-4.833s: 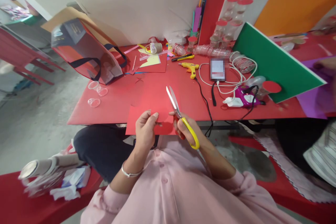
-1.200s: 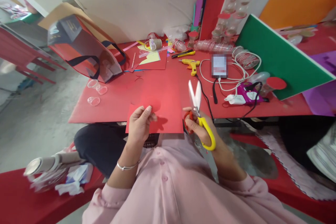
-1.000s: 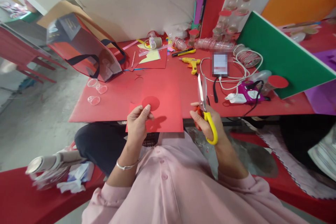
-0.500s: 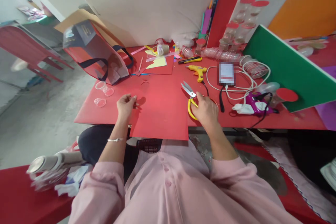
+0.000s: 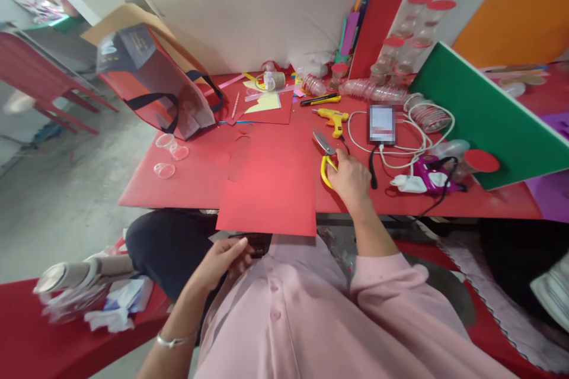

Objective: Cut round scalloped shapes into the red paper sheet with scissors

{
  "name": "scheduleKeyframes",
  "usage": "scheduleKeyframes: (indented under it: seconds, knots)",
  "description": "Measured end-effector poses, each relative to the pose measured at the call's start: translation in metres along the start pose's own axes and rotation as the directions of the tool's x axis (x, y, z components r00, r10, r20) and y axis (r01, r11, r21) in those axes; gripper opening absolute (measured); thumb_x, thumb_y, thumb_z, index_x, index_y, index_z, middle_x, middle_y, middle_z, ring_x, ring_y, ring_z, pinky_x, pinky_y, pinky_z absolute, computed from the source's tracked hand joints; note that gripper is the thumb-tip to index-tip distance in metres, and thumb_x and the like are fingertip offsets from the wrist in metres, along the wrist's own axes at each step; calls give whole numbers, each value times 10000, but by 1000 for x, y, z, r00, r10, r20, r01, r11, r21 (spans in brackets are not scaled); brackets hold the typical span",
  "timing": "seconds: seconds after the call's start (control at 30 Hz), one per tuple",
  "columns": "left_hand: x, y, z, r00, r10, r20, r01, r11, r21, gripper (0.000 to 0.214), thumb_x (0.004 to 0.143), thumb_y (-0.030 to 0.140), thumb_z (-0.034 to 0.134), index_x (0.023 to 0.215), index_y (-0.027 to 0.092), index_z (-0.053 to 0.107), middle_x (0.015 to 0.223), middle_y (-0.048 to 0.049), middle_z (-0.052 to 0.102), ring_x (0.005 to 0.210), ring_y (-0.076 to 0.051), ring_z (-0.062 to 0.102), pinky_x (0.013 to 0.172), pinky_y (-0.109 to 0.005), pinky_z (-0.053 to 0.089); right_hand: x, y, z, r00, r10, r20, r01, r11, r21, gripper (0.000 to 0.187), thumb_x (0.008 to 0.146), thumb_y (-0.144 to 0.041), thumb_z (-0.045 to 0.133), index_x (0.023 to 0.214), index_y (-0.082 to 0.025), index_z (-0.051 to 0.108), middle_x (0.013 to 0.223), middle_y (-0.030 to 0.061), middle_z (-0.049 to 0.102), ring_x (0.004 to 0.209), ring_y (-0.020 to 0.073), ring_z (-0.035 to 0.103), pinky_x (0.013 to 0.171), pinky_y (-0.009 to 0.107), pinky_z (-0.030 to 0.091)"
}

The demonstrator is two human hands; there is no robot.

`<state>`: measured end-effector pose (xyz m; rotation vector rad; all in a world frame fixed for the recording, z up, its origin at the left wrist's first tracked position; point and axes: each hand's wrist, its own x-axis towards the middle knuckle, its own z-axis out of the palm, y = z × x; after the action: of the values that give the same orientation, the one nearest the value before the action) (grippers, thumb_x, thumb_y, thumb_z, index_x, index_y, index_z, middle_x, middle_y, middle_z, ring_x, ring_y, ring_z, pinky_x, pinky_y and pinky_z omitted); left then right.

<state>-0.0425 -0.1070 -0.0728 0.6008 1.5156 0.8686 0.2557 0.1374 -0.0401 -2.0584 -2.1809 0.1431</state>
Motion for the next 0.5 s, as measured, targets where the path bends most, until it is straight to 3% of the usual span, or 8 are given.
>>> scheduleKeyframes:
  seconds: [0.1,0.17,0.23,0.3,0.37,0.43,0.5]
  knots:
    - [15,-19,24,995,-42,-93,6,931,-365,540,729,594,1047,977,162,836,987,-171,854,648,-191,757,454,-224,493,-4,-1,0,998,29,-50,-28,999,20,431,1131,-356,618,1489,-132,704,1252,244,829,1104,382,814,878,405,563]
    - [34,-18,41,989,-32,-143,-44,867,-496,540,740,568,1051,1024,177,810,967,-135,847,729,-210,806,532,-233,597,-6,-1,0,998,22,-56,-20,999,29,392,1127,-359,632,1437,-136,725,1244,238,834,1102,369,819,872,391,561]
    - [50,-10,57,967,33,-254,-173,816,-552,563,736,540,1058,1092,201,784,974,-82,842,726,-195,800,605,-266,666,-6,0,-1,999,18,-45,-17,999,35,387,1122,-364,648,1421,-134,730,1239,233,841,1106,366,825,875,387,563]
    - [56,-1,68,925,112,-364,-290,826,-483,595,705,474,1079,1139,209,769,1064,-76,852,752,-218,809,594,-306,683,-6,2,-2,999,18,-29,-16,999,38,402,1118,-377,660,1428,-133,734,1232,228,849,1115,373,830,882,393,568]
    - [50,4,69,860,226,-459,-391,868,-307,548,751,460,1049,1151,195,784,1144,-109,862,866,-268,841,699,-372,725,-5,4,-4,1000,18,-11,-17,999,42,423,1120,-393,659,1450,-139,735,1233,222,856,1132,379,831,892,401,575]
    - [34,7,61,749,385,-538,-476,879,-34,460,832,466,987,1149,176,821,1227,-150,867,1102,-326,848,982,-458,720,-5,4,-4,1000,16,3,-16,999,42,445,1121,-415,658,1472,-152,733,1236,217,860,1141,382,832,891,404,578]
    - [14,10,47,629,535,-564,-488,837,250,422,906,484,910,1200,188,846,1329,-156,856,1270,-364,809,1170,-544,636,-7,3,-4,1000,11,-4,-11,999,32,445,1127,-432,647,1467,-160,737,1227,211,862,1120,382,836,874,404,577]
